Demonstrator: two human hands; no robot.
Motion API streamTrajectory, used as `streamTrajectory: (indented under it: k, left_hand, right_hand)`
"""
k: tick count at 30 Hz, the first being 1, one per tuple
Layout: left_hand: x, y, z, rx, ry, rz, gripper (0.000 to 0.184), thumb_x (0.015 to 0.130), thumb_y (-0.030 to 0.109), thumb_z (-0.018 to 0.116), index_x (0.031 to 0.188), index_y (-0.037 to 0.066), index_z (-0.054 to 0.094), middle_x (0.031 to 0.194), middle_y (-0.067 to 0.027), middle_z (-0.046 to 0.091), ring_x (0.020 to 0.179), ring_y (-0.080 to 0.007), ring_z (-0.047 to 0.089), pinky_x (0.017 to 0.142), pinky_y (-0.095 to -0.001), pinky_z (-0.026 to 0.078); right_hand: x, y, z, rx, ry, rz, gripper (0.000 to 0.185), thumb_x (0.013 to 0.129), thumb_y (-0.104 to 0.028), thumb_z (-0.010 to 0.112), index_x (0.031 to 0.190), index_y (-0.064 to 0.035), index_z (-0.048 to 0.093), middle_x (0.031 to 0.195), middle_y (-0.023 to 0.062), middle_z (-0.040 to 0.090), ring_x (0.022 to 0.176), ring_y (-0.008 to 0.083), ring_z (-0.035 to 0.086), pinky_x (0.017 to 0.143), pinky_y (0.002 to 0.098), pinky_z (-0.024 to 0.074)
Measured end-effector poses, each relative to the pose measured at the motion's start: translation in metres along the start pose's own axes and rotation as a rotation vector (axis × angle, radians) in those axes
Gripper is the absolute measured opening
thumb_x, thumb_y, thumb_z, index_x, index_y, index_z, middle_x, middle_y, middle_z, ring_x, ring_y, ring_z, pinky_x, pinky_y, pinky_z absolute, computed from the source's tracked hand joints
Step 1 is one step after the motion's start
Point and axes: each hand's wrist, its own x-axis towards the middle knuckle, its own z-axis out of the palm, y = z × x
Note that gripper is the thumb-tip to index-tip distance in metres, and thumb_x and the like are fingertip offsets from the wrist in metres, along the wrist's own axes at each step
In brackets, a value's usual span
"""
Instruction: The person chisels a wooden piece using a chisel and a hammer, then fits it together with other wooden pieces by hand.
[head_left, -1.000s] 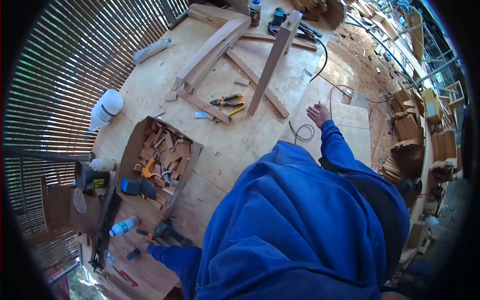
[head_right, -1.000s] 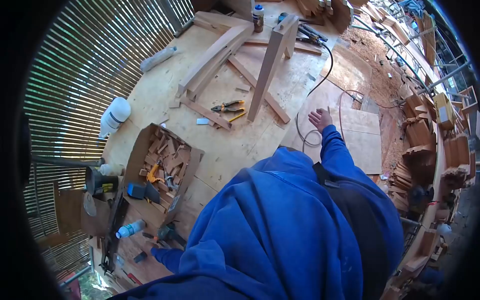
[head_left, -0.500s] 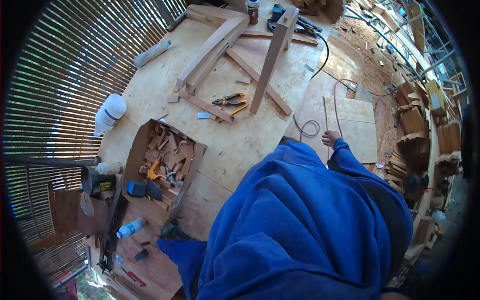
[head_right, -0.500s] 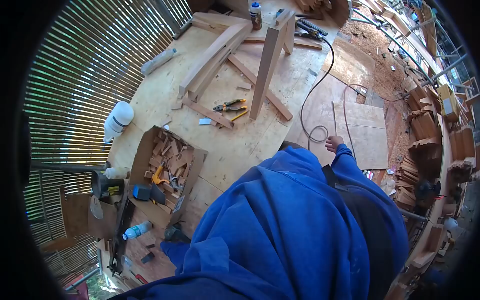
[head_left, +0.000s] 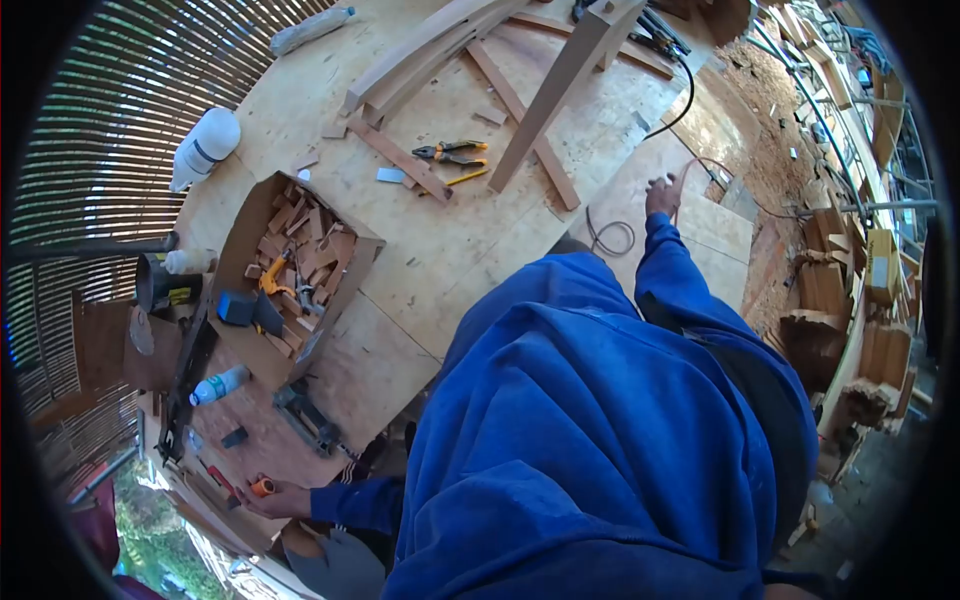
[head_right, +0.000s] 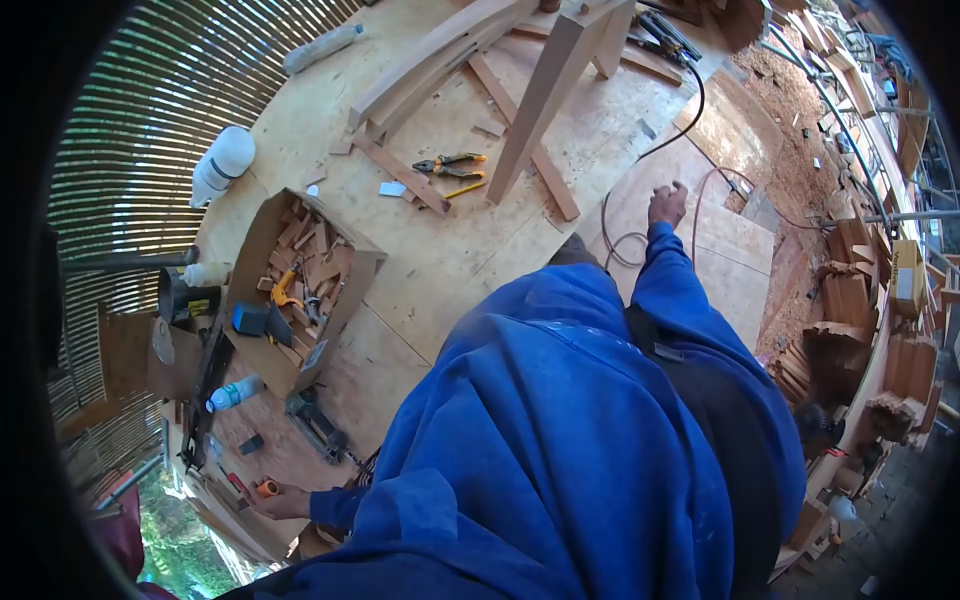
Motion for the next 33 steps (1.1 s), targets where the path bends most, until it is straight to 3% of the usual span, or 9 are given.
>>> streamTrajectory:
  k: [2, 5, 9, 11, 14, 22, 26, 28, 33]
  left_hand:
    - [-0.014, 0.048, -0.004, -1.066, -0.203, -0.321, 0.033, 0.091, 0.011, 0.057, 0.123, 0.002, 0.054, 0.111, -0.0123, 0.058, 0.095, -0.0220, 0.058, 0.081, -0.0320, 0.047]
    - [-0.044, 0.100, 0.009, -1.288, -0.608, -0.103, 0.028, 0.093, 0.012, 0.057, 0.119, 0.002, 0.055, 0.113, -0.0128, 0.056, 0.104, -0.0211, 0.053, 0.087, -0.0330, 0.045]
    - [-0.112, 0.206, 0.050, -0.780, -0.242, 0.052, 0.027, 0.095, 0.015, 0.059, 0.118, 0.001, 0.054, 0.100, -0.0093, 0.059, 0.084, -0.0149, 0.056, 0.073, -0.0265, 0.046]
    - [-0.154, 0.253, 0.060, -0.707, -0.109, -0.322, 0.029, 0.096, 0.017, 0.061, 0.117, -0.002, 0.055, 0.084, -0.0037, 0.057, 0.062, -0.0081, 0.046, 0.056, -0.0198, 0.038]
    - [-0.223, 0.324, 0.074, -0.629, -0.075, -0.106, 0.031, 0.098, 0.021, 0.060, 0.116, -0.003, 0.056, 0.074, 0.0013, 0.053, 0.051, -0.0041, 0.033, 0.046, -0.0177, 0.026]
    - [-0.278, 0.466, 0.080, -0.293, -0.257, 0.494, 0.037, 0.104, 0.032, 0.045, 0.116, -0.002, 0.053, 0.118, -0.0170, 0.056, 0.103, -0.0242, 0.058, 0.097, -0.0355, 0.044]
    - [-0.299, 0.567, 0.097, -1.116, -0.489, 0.283, 0.052, 0.097, 0.057, 0.040, 0.116, 0.008, 0.044, 0.108, -0.0144, 0.056, 0.094, -0.0330, 0.058, 0.098, -0.0519, 0.044]
    - [-0.292, 0.578, 0.098, -1.404, -0.816, 0.268, 0.052, 0.097, 0.059, 0.040, 0.117, 0.011, 0.045, 0.095, -0.0075, 0.052, 0.081, -0.0246, 0.055, 0.091, -0.0451, 0.045]
    - [-0.307, 0.653, 0.123, -1.581, -0.993, 0.064, 0.053, 0.098, 0.022, 0.054, 0.141, 0.002, 0.032, 0.096, -0.0024, 0.039, 0.085, -0.0137, 0.041, 0.081, -0.0327, 0.036]
  right_hand:
    - [0.031, -0.050, 0.006, -0.056, -0.087, -0.165, 0.039, 0.087, -0.017, 0.053, 0.123, -0.0041, 0.052, 0.086, 0.0141, 0.073, 0.079, 0.0257, 0.070, 0.078, 0.0342, 0.0524]
    - [0.098, -0.114, 0.020, -0.215, -0.153, -0.410, 0.040, 0.087, -0.016, 0.058, 0.124, -0.0044, 0.051, 0.093, 0.0144, 0.073, 0.086, 0.0275, 0.071, 0.080, 0.0356, 0.0535]
    - [0.183, -0.172, 0.059, -0.232, -0.245, -0.713, 0.051, 0.087, -0.012, 0.061, 0.133, -0.0067, 0.040, 0.095, 0.0135, 0.072, 0.087, 0.0288, 0.070, 0.080, 0.0375, 0.0542]
    - [0.222, -0.188, 0.092, -0.157, -0.305, -0.818, 0.053, 0.086, -0.009, 0.060, 0.134, -0.0055, 0.039, 0.105, 0.0179, 0.067, 0.090, 0.0308, 0.068, 0.080, 0.0396, 0.0534]
    - [0.277, -0.183, 0.143, -0.178, -0.370, -1.037, 0.056, 0.084, -0.011, 0.062, 0.136, -0.0042, 0.040, 0.111, 0.0214, 0.062, 0.102, 0.0368, 0.062, 0.089, 0.0426, 0.0496]
    - [0.321, -0.185, 0.220, -0.406, -0.697, -1.136, 0.065, 0.092, -0.034, 0.057, 0.144, -0.0019, 0.036, 0.138, 0.0248, 0.047, 0.124, 0.0420, 0.048, 0.105, 0.0452, 0.0394]
    - [0.333, -0.182, 0.224, -0.699, -0.640, -1.141, 0.062, 0.092, -0.044, 0.056, 0.139, -0.0054, 0.043, 0.133, 0.0235, 0.051, 0.119, 0.0403, 0.052, 0.098, 0.0457, 0.0443]
    - [0.336, -0.187, 0.222, -0.704, -0.594, -1.205, 0.052, 0.091, -0.045, 0.057, 0.125, -0.0061, 0.053, 0.122, 0.0216, 0.055, 0.112, 0.0384, 0.056, 0.092, 0.0453, 0.0475]
    - [0.348, -0.197, 0.230, -0.766, -0.674, -1.213, 0.047, 0.091, -0.046, 0.058, 0.108, -0.0025, 0.056, 0.111, 0.0206, 0.055, 0.103, 0.0389, 0.060, 0.083, 0.0457, 0.0502]
